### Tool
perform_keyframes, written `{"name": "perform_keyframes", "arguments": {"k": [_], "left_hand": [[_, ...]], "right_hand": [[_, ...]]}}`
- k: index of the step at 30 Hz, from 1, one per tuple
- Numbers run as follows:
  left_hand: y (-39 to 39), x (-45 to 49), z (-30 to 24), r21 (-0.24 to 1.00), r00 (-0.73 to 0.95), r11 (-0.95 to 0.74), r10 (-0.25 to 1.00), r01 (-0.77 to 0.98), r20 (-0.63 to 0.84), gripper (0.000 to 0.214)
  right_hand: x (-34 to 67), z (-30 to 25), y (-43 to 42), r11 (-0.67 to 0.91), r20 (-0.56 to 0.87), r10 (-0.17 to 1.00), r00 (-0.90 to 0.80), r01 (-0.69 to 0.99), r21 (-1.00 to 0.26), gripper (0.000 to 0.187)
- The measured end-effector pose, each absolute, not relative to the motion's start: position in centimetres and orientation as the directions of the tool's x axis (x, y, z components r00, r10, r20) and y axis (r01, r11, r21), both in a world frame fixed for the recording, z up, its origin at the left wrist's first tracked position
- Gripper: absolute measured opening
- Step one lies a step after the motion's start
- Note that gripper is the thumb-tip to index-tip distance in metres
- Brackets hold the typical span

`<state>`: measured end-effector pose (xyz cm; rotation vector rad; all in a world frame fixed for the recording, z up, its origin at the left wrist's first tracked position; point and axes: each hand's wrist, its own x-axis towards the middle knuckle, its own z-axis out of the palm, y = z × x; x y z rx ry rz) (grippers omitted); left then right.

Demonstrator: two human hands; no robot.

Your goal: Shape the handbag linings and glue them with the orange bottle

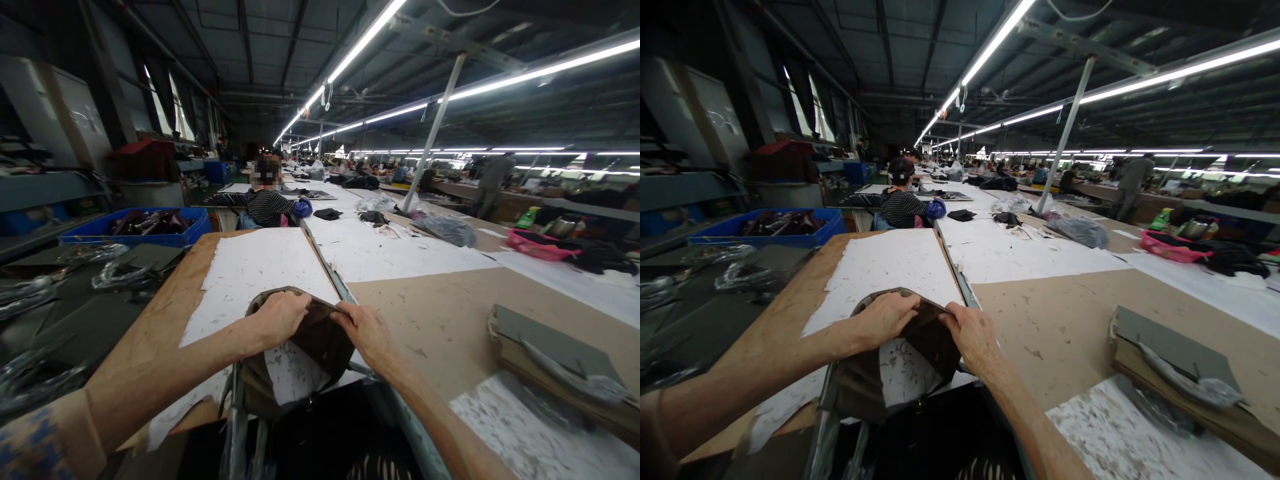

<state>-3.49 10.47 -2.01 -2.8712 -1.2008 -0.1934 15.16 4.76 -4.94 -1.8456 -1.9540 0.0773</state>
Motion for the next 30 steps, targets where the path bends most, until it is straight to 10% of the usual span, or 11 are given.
{"name": "perform_keyframes", "arguments": {"k": [9,14,22,30], "left_hand": [[10.0,-4.8,-1.1,-0.222,0.679,-0.657,0.602,0.72,0.42,0.021],[12.3,-6.4,-1.8,0.146,0.59,-0.633,0.767,0.76,0.251,0.06],[14.1,-7.0,-1.0,0.635,0.721,-0.594,0.688,0.494,0.083,0.031],[13.9,-6.7,-1.1,0.586,0.728,-0.644,0.674,0.492,0.129,0.025]], "right_hand": [[15.4,-4.5,5.0,0.086,0.218,0.976,0.023,0.874,-0.479,0.024],[16.4,-4.4,5.2,0.116,0.178,0.984,-0.021,0.832,-0.543,0.025],[17.7,-4.8,6.0,0.162,0.172,0.982,-0.072,0.786,-0.597,0.027],[17.1,-4.2,5.3,0.137,0.16,0.986,-0.051,0.793,-0.594,0.026]]}}
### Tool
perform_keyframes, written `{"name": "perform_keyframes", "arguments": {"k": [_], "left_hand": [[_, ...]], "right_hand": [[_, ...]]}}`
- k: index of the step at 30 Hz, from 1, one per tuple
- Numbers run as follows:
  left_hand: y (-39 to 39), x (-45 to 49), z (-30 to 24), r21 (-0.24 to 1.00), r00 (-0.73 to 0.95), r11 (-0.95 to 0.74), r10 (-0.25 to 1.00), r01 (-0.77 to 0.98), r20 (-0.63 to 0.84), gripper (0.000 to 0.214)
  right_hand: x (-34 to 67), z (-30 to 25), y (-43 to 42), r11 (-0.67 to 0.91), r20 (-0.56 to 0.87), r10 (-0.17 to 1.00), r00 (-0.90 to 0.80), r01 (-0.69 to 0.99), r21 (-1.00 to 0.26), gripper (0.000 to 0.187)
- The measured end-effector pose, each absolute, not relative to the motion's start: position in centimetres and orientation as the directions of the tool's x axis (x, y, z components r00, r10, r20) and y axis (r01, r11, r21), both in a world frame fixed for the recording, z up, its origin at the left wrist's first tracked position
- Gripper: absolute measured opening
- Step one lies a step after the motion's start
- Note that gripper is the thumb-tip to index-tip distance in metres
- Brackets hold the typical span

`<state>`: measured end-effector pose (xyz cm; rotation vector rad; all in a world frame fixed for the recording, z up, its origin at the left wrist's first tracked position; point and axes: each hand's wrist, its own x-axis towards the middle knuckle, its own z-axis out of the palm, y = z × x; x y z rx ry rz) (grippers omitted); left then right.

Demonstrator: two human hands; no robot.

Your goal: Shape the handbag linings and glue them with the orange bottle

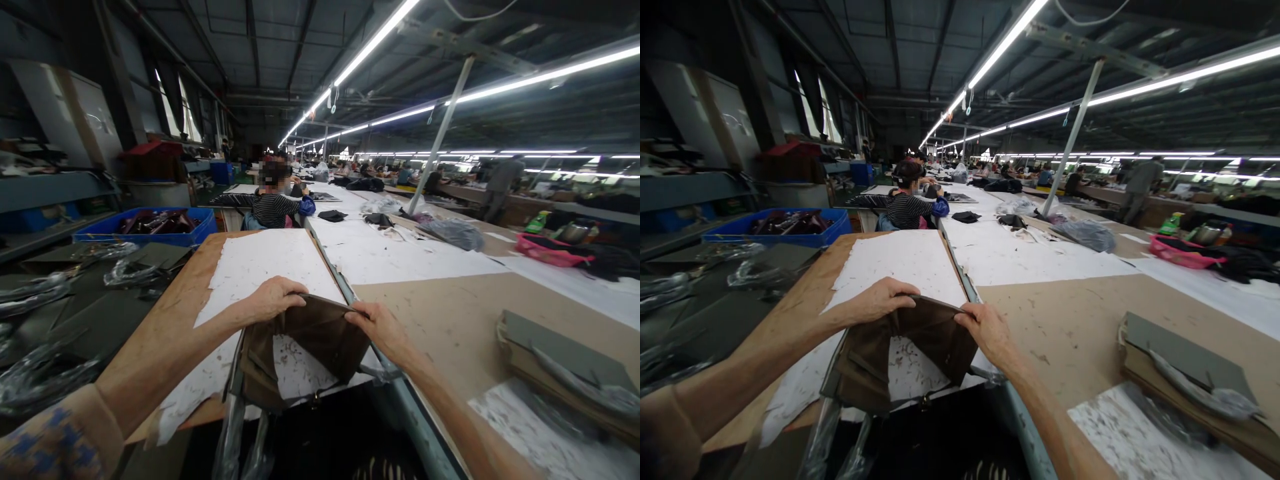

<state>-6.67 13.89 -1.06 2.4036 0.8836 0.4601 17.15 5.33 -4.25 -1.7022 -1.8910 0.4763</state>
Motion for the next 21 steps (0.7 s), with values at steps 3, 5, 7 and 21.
{"name": "perform_keyframes", "arguments": {"k": [3,5,7,21], "left_hand": [[13.9,-6.7,-1.2,0.538,0.718,-0.66,0.682,0.524,0.138,0.023],[13.9,-6.6,-1.3,0.504,0.706,-0.667,0.693,0.55,0.147,0.022],[13.9,-6.4,-1.2,0.472,0.692,-0.667,0.706,0.577,0.152,0.021],[13.7,-5.9,-1.0,0.412,0.649,-0.658,0.738,0.631,0.184,0.015]], "right_hand": [[16.8,-4.4,5.1,0.123,0.183,0.983,-0.02,0.812,-0.57,0.026],[16.7,-4.9,5.1,0.13,0.228,0.974,-0.004,0.831,-0.541,0.028],[16.6,-5.4,5.1,0.142,0.275,0.962,0.003,0.851,-0.506,0.03],[14.6,-3.5,6.0,0.073,0.257,0.965,-0.051,0.994,-0.08,0.026]]}}
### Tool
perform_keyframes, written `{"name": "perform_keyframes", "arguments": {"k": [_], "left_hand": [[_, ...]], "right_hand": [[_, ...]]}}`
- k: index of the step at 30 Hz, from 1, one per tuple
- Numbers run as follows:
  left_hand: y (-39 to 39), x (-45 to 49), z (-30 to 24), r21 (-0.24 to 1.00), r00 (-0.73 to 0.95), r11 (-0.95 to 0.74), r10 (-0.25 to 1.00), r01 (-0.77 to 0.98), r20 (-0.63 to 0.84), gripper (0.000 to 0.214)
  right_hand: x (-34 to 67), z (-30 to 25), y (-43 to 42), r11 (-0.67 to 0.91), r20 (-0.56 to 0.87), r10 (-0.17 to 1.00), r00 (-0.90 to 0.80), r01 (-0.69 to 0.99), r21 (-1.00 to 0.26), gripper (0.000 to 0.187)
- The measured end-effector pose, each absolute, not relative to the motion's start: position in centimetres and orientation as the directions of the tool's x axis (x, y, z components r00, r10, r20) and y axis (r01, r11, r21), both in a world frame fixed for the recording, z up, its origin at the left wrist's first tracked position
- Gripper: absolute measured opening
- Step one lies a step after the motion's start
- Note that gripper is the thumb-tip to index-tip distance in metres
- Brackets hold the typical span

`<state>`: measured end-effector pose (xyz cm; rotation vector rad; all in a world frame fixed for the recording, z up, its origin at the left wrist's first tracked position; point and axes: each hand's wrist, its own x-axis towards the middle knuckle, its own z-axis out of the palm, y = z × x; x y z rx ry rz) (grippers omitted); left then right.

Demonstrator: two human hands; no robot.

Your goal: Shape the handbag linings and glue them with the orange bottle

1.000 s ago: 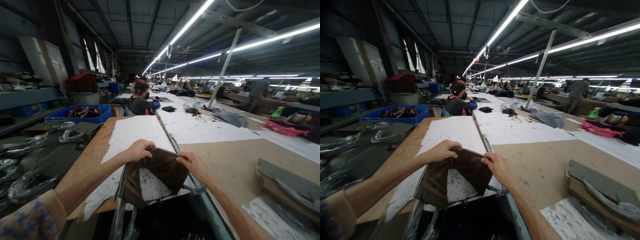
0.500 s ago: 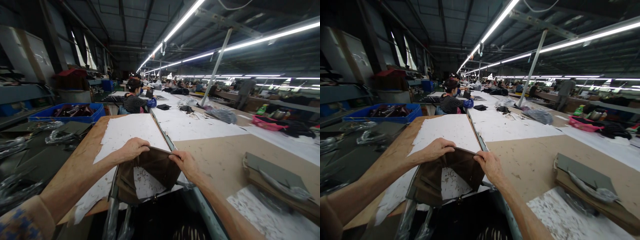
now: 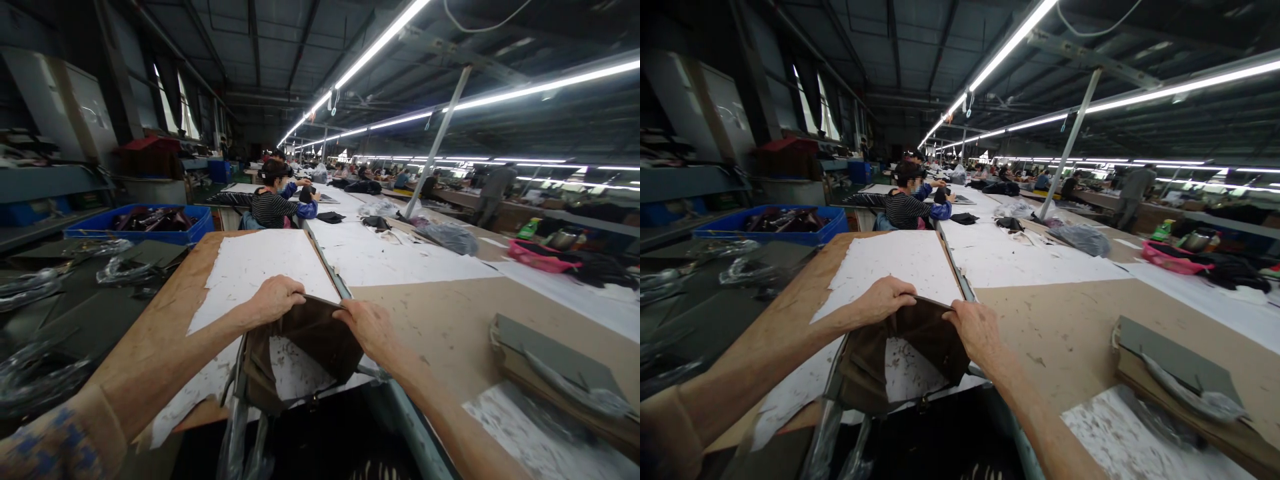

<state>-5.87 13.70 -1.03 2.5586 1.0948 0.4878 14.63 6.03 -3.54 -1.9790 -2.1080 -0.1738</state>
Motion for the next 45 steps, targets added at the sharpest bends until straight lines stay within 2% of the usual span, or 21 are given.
{"name": "perform_keyframes", "arguments": {"k": [5,13,19,26,33,36,40,45], "left_hand": [[13.7,-5.9,-1.0,0.394,0.653,-0.665,0.734,0.634,0.188,0.016],[13.8,-5.9,-1.1,0.337,0.665,-0.689,0.718,0.641,0.202,0.019],[14.4,-5.3,-1.3,0.332,0.649,-0.669,0.738,0.665,0.187,0.019],[14.9,-5.5,-1.3,0.401,0.664,-0.67,0.726,0.624,0.18,0.017],[14.3,-5.5,-0.8,0.436,0.659,-0.649,0.737,0.624,0.153,0.017],[14.6,-5.7,-1.2,0.441,0.662,-0.658,0.729,0.61,0.171,0.017],[14.9,-6.1,-1.6,0.461,0.675,-0.67,0.714,0.582,0.185,0.018],[14.8,-5.6,-1.0,0.543,0.707,-0.658,0.69,0.522,0.155,0.018]], "right_hand": [[11.7,-3.1,7.6,0.088,0.242,0.965,-0.096,0.995,0.047,0.024],[9.5,-2.6,8.4,0.145,0.23,0.961,-0.155,0.988,0.06,0.023],[9.6,-2.6,9.1,0.095,0.215,0.972,-0.095,0.995,0.01,0.034],[12.9,-2.2,7.4,0.103,0.104,0.99,-0.093,0.99,-0.098,0.03],[18.2,-2.6,3.7,0.118,0.064,0.993,-0.101,0.911,-0.395,0.03],[18.0,-3.0,3.5,0.089,0.117,0.992,-0.045,0.912,-0.4,0.029],[17.2,-3.5,3.4,0.092,0.206,0.978,-0.021,0.935,-0.341,0.029],[17.2,-3.3,1.3,0.092,0.199,0.98,-0.031,0.949,-0.301,0.031]]}}
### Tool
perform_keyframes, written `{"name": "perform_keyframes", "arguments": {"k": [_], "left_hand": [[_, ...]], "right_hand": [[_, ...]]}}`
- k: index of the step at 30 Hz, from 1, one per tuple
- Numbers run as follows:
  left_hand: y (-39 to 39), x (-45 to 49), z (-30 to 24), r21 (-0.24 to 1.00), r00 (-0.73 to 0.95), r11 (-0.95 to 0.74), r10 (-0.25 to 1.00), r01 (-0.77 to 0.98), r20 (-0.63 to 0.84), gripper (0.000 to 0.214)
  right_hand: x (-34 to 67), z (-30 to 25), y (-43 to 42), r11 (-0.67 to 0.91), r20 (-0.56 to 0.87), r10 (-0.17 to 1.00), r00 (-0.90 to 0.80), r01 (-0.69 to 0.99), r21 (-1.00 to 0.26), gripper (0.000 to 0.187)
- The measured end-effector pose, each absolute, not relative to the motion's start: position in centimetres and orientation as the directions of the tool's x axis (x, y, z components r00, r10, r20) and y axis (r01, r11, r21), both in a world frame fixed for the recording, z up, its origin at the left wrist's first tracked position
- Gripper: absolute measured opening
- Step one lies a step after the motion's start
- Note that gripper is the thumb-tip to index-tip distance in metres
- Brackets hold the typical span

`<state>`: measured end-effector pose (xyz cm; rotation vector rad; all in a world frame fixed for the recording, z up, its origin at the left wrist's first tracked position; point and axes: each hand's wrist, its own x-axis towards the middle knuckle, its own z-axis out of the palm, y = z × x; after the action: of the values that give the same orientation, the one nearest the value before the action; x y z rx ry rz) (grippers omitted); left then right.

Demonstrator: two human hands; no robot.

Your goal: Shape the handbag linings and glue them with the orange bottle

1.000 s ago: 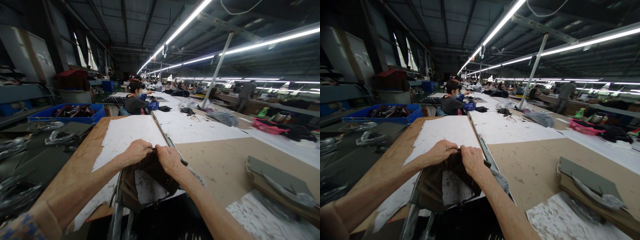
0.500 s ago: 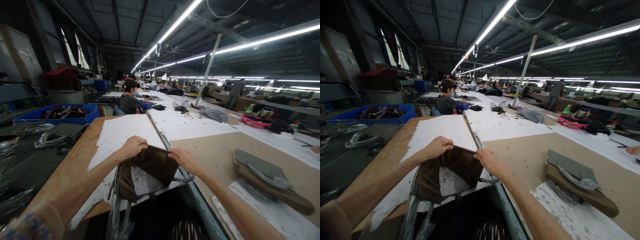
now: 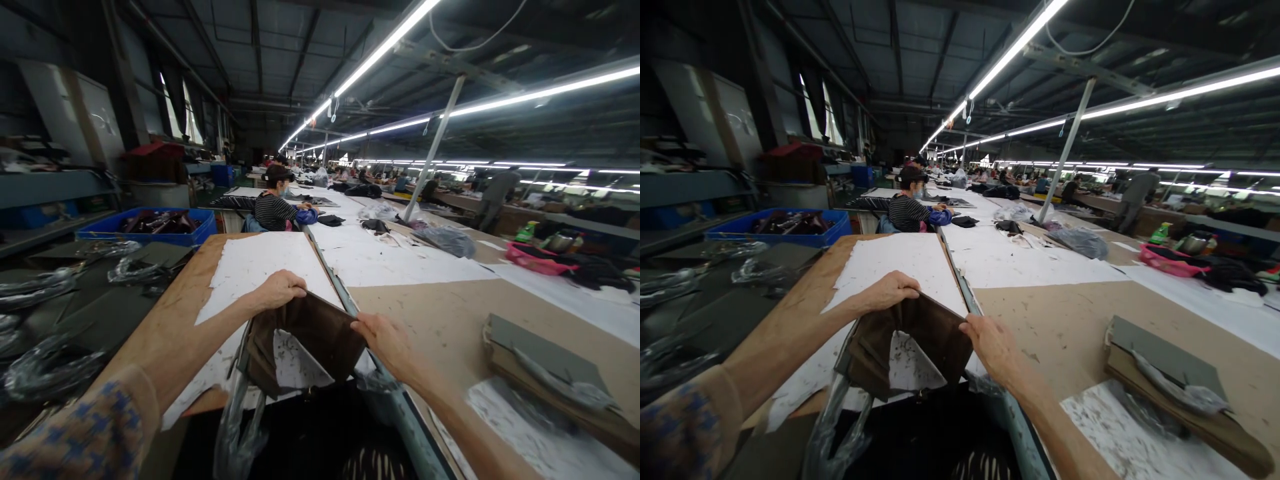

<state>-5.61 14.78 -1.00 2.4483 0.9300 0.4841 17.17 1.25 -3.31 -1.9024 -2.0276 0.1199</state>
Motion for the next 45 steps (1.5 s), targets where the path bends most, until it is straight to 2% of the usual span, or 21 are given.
{"name": "perform_keyframes", "arguments": {"k": [6,10,12,14,17,21,24,27,31,33,38,42,45], "left_hand": [[14.3,-2.0,-0.6,0.543,0.776,-0.718,0.605,0.435,0.179,0.016],[14.2,0.1,-0.9,0.541,0.822,-0.752,0.541,0.377,0.179,0.018],[14.3,0.4,-1.0,0.545,0.84,-0.759,0.515,0.356,0.168,0.02],[14.6,0.1,-1.0,0.582,0.849,-0.733,0.512,0.352,0.133,0.025],[15.2,-1.0,-0.5,0.713,0.843,-0.626,0.531,0.316,0.092,0.039],[15.6,-3.2,0.6,0.81,0.761,-0.527,0.628,0.259,0.165,0.047],[15.1,-4.9,1.0,0.768,0.695,-0.5,0.712,0.401,0.101,0.053],[14.1,-5.5,0.8,0.638,0.662,-0.536,0.748,0.553,0.055,0.054],[13.3,-4.5,0.1,0.435,0.607,-0.593,0.785,0.677,0.125,0.037],[13.2,-3.8,-0.2,0.382,0.575,-0.589,0.802,0.712,0.165,0.034],[14.1,-3.3,-1.4,0.408,0.609,-0.639,0.762,0.652,0.22,0.017],[14.8,-3.7,-2.1,0.478,0.654,-0.665,0.723,0.574,0.221,0.021],[15.1,-3.8,-2.2,0.523,0.654,-0.656,0.722,0.544,0.224,0.023]], "right_hand": [[17.4,-1.9,-0.8,-0.004,0.013,1.0,0.009,0.938,-0.348,0.028],[15.9,-1.6,1.7,-0.026,0.047,0.998,0.045,0.937,-0.347,0.015],[14.9,-1.6,3.4,0.002,0.072,0.997,0.026,0.93,-0.369,0.015],[14.0,-1.6,4.7,0.024,0.086,0.996,0.006,0.94,-0.341,0.018],[13.3,-1.8,5.6,0.023,0.074,0.997,-0.005,0.97,-0.242,0.022],[13.9,-2.0,5.8,0.007,0.076,0.997,0.01,0.975,-0.223,0.024],[14.5,-1.9,5.9,0.008,0.061,0.998,0.006,0.97,-0.241,0.024],[14.4,-1.5,6.0,-0.008,0.025,1.0,0.015,0.966,-0.258,0.025],[13.5,-0.8,6.3,-0.041,0.074,0.995,0.063,0.961,-0.272,0.017],[13.1,-0.6,6.8,0.01,0.14,0.99,0.033,0.956,-0.292,0.019],[13.2,-0.7,8.3,0.176,0.159,0.978,-0.132,0.935,-0.307,0.017],[13.8,-0.9,8.9,0.237,0.156,0.968,-0.195,0.917,-0.321,0.019],[13.9,-0.9,9.0,0.227,0.142,0.971,-0.194,0.935,-0.271,0.018]]}}
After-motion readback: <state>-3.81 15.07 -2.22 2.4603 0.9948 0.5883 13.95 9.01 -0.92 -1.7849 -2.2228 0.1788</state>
